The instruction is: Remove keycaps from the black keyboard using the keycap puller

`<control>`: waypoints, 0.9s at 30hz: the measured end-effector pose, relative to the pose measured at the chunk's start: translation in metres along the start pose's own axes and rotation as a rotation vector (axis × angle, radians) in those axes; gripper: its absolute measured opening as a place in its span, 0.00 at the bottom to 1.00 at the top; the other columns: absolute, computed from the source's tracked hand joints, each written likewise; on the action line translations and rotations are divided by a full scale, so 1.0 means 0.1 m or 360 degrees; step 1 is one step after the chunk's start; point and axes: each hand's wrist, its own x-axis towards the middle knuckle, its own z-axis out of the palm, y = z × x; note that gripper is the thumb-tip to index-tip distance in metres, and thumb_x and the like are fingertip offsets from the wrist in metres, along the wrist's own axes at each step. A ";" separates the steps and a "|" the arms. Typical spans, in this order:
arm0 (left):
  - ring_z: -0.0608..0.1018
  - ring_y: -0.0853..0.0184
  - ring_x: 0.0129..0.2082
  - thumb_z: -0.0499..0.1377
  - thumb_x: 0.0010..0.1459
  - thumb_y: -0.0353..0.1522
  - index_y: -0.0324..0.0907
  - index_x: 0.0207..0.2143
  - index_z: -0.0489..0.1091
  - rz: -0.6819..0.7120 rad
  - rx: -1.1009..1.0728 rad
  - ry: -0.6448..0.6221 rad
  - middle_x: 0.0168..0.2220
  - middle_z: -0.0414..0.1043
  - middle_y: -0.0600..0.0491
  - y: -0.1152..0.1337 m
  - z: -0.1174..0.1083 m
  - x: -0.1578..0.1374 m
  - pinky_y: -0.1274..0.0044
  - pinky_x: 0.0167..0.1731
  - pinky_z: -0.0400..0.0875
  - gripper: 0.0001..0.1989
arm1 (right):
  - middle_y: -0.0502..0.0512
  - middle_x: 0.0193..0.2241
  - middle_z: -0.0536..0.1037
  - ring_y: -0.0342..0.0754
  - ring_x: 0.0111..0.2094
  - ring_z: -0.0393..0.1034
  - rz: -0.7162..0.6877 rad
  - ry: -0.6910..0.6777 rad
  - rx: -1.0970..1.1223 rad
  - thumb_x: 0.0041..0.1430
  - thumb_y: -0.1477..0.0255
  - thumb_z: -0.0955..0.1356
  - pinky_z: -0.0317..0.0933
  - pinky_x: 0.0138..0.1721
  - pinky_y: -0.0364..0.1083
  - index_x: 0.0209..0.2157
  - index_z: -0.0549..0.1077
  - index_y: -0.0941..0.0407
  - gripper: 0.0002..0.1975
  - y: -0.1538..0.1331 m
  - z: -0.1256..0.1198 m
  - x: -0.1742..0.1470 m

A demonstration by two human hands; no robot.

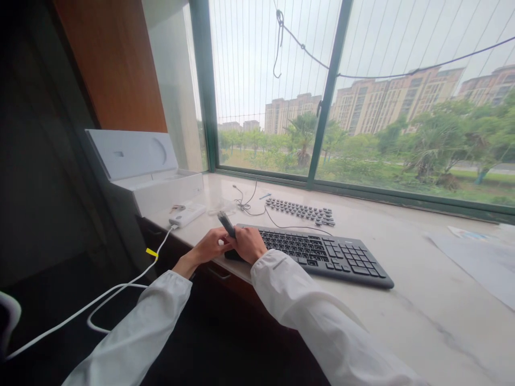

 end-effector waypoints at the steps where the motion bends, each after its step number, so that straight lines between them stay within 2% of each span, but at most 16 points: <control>1: 0.71 0.71 0.30 0.60 0.58 0.35 0.38 0.28 0.72 0.0007 -0.0024 -0.0009 0.32 0.71 0.52 -0.01 0.00 0.00 0.80 0.31 0.66 0.10 | 0.56 0.30 0.80 0.48 0.31 0.74 -0.0002 0.0003 -0.0007 0.66 0.64 0.60 0.52 0.31 0.42 0.35 0.75 0.57 0.15 0.00 0.00 0.00; 5: 0.71 0.71 0.30 0.60 0.58 0.35 0.38 0.28 0.74 0.0019 -0.0041 0.0002 0.33 0.71 0.51 -0.03 0.00 -0.01 0.80 0.30 0.66 0.10 | 0.56 0.30 0.80 0.47 0.30 0.74 -0.0003 -0.0018 -0.0021 0.65 0.66 0.61 0.52 0.31 0.42 0.36 0.74 0.57 0.13 0.00 -0.01 -0.02; 15: 0.72 0.71 0.26 0.61 0.56 0.35 0.37 0.24 0.73 -0.0016 0.0134 0.0018 0.25 0.73 0.53 -0.06 0.00 0.00 0.79 0.29 0.64 0.12 | 0.59 0.31 0.81 0.49 0.31 0.75 -0.0001 -0.0063 -0.0175 0.66 0.63 0.61 0.54 0.32 0.43 0.39 0.74 0.58 0.15 -0.03 -0.02 -0.04; 27: 0.71 0.72 0.24 0.60 0.54 0.30 0.37 0.23 0.73 -0.0108 0.0075 0.0067 0.21 0.72 0.55 0.00 0.01 -0.01 0.80 0.28 0.64 0.08 | 0.59 0.30 0.81 0.50 0.31 0.75 -0.0002 -0.0045 -0.0274 0.66 0.63 0.60 0.54 0.30 0.43 0.38 0.73 0.58 0.15 -0.06 -0.03 -0.07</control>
